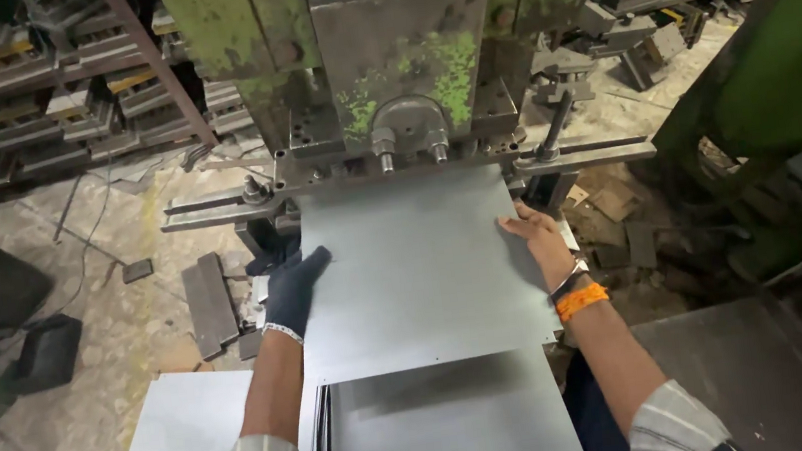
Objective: Using a manual stamping machine to process a series of metal sheets.
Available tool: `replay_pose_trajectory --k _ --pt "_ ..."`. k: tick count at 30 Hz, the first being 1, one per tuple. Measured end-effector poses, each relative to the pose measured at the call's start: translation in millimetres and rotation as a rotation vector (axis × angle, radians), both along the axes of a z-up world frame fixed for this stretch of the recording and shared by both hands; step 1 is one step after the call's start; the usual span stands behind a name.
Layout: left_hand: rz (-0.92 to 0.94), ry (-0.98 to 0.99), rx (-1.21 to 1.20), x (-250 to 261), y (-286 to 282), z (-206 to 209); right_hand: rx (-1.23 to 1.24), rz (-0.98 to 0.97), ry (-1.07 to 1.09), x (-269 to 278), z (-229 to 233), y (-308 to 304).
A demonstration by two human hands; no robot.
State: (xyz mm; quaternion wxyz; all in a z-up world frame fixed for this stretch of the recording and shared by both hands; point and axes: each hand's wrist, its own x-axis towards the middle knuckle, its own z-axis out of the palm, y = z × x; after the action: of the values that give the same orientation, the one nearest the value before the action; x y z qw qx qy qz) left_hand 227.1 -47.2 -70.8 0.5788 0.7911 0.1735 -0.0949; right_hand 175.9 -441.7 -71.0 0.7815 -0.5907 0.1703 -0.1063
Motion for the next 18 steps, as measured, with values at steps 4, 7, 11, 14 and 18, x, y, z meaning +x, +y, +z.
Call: replay_pose_trajectory --k 4,7,11,14,18 --pt "0.014 -0.05 -0.041 -20.0 -13.2 37.8 0.025 0.031 0.022 19.0 -34.9 -19.2" --pt "0.123 -0.03 -0.197 -20.0 -13.1 36.1 -0.004 0.065 -0.01 18.7 -32.0 -16.1" --pt "0.189 -0.148 -0.403 -21.1 -12.0 38.2 0.05 0.089 0.0 7.5 -16.6 -2.3" --pt "0.174 -0.116 -0.285 -29.5 -13.6 50.5 0.008 0.053 -0.002 18.9 -42.4 -14.7" --pt "0.052 -0.1 0.048 -36.2 -13.0 56.1 -0.138 0.018 0.074 14.4 -42.0 -15.8"
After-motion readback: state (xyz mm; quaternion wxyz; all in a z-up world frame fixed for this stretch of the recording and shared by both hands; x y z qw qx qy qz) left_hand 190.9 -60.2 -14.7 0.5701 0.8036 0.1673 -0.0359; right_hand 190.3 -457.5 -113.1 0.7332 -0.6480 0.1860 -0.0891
